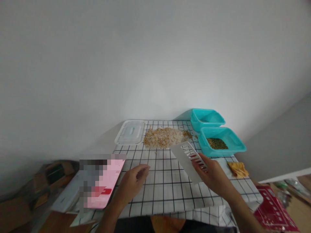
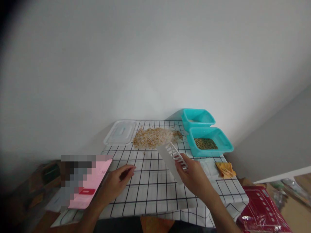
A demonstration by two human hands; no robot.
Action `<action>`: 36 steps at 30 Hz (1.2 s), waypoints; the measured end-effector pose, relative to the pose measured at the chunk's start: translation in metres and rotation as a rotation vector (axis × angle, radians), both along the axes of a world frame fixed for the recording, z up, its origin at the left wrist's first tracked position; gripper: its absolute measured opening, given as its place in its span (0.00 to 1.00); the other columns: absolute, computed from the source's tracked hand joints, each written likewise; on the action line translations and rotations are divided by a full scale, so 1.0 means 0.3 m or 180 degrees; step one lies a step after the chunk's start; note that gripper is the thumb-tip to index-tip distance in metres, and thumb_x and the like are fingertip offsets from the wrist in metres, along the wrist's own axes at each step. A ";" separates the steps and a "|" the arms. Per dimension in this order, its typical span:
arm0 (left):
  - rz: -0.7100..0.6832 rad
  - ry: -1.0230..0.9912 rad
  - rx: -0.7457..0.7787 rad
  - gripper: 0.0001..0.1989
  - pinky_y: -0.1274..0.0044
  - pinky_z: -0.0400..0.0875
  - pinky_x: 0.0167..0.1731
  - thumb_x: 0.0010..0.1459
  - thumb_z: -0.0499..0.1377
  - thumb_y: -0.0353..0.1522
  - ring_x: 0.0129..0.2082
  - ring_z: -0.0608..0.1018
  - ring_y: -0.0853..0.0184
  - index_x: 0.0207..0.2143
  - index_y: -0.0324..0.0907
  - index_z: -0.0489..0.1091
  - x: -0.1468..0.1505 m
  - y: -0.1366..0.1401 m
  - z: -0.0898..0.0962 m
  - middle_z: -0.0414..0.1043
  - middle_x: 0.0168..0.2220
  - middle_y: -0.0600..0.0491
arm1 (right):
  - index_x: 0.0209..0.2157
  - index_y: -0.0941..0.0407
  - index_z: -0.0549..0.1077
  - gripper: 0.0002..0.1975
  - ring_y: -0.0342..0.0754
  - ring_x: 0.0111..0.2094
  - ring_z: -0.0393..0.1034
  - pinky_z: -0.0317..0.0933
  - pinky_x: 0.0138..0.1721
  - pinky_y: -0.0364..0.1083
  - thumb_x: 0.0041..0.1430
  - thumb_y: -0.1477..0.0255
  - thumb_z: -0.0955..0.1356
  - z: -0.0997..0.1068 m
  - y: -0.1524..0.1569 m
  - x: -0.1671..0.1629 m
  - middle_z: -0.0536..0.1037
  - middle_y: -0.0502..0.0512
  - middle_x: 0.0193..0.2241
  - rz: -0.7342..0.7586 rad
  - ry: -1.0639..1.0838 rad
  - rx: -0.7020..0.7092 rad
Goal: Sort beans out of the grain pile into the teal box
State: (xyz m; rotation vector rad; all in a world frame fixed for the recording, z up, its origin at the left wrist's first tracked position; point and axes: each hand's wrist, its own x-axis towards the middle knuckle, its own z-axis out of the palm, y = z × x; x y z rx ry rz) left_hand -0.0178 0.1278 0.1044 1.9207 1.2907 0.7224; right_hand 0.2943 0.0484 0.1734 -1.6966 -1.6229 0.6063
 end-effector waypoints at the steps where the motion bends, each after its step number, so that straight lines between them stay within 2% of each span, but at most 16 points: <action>1: 0.0007 -0.0005 -0.0022 0.11 0.71 0.74 0.41 0.63 0.54 0.39 0.39 0.80 0.61 0.42 0.49 0.75 -0.001 -0.003 -0.009 0.81 0.40 0.54 | 0.48 0.50 0.74 0.14 0.52 0.31 0.77 0.70 0.30 0.47 0.64 0.64 0.64 -0.004 -0.006 -0.002 0.82 0.55 0.34 -0.0084 -0.0130 0.0005; 5: 0.0092 0.0016 0.0025 0.11 0.71 0.74 0.39 0.63 0.54 0.38 0.37 0.80 0.62 0.43 0.48 0.74 -0.006 -0.012 -0.044 0.80 0.40 0.53 | 0.50 0.46 0.75 0.15 0.54 0.36 0.78 0.72 0.38 0.50 0.63 0.66 0.65 -0.008 -0.012 -0.001 0.82 0.54 0.41 -0.0188 -0.0614 0.0249; 8: 0.0068 0.0004 0.0002 0.10 0.71 0.74 0.39 0.64 0.54 0.38 0.37 0.79 0.63 0.43 0.49 0.73 -0.010 -0.013 -0.053 0.80 0.40 0.53 | 0.52 0.44 0.74 0.16 0.54 0.43 0.77 0.71 0.44 0.51 0.64 0.70 0.64 -0.009 -0.004 -0.027 0.79 0.52 0.48 0.0007 -0.0694 0.0343; 15: 0.0043 -0.0009 -0.0035 0.10 0.71 0.73 0.35 0.64 0.54 0.38 0.34 0.78 0.64 0.43 0.49 0.73 -0.016 -0.009 -0.046 0.78 0.38 0.55 | 0.54 0.46 0.72 0.21 0.52 0.49 0.73 0.68 0.50 0.55 0.61 0.77 0.64 -0.018 0.016 -0.111 0.78 0.52 0.49 0.0636 -0.1103 0.0402; 18: 0.0087 0.0040 0.0060 0.11 0.71 0.75 0.34 0.63 0.56 0.38 0.33 0.78 0.64 0.46 0.50 0.71 0.000 -0.013 -0.025 0.78 0.40 0.54 | 0.54 0.47 0.72 0.21 0.52 0.47 0.74 0.69 0.48 0.53 0.62 0.78 0.63 -0.020 0.018 -0.132 0.79 0.52 0.48 0.0720 -0.1157 0.0345; 22: 0.0195 0.0083 0.0376 0.21 0.71 0.76 0.40 0.61 0.58 0.37 0.42 0.79 0.62 0.57 0.52 0.63 0.059 -0.001 0.063 0.74 0.48 0.51 | 0.55 0.49 0.70 0.18 0.51 0.39 0.77 0.70 0.41 0.50 0.65 0.73 0.62 -0.005 0.053 -0.156 0.81 0.56 0.43 0.0570 -0.1217 0.0297; 26: 0.0212 -0.0302 0.0813 0.21 0.72 0.76 0.46 0.62 0.57 0.35 0.50 0.77 0.64 0.58 0.49 0.64 0.129 0.100 0.164 0.72 0.54 0.49 | 0.53 0.51 0.72 0.16 0.49 0.34 0.77 0.66 0.36 0.46 0.66 0.70 0.61 0.055 0.175 -0.168 0.82 0.55 0.39 0.0535 -0.1408 0.0447; 29: 0.0142 -0.0367 0.1047 0.19 0.73 0.75 0.46 0.63 0.56 0.35 0.46 0.79 0.65 0.56 0.47 0.66 0.142 0.219 0.202 0.75 0.53 0.50 | 0.53 0.51 0.72 0.16 0.47 0.33 0.76 0.63 0.36 0.44 0.67 0.69 0.62 0.115 0.318 -0.167 0.82 0.53 0.36 0.1043 -0.1557 0.0573; 32: 0.0401 0.0074 0.1151 0.14 0.73 0.75 0.40 0.63 0.55 0.37 0.36 0.81 0.65 0.49 0.44 0.73 0.107 0.303 0.209 0.80 0.43 0.50 | 0.53 0.51 0.73 0.17 0.45 0.35 0.75 0.61 0.38 0.43 0.67 0.71 0.61 0.172 0.481 -0.169 0.82 0.52 0.38 0.1481 -0.1702 0.0741; 36: 0.0873 0.0925 0.1356 0.15 0.74 0.71 0.33 0.63 0.53 0.42 0.30 0.79 0.63 0.44 0.46 0.76 0.049 0.297 0.192 0.80 0.35 0.50 | 0.47 0.55 0.77 0.14 0.44 0.38 0.74 0.61 0.42 0.43 0.65 0.73 0.63 0.234 0.681 -0.201 0.82 0.53 0.40 0.2332 -0.2004 0.0628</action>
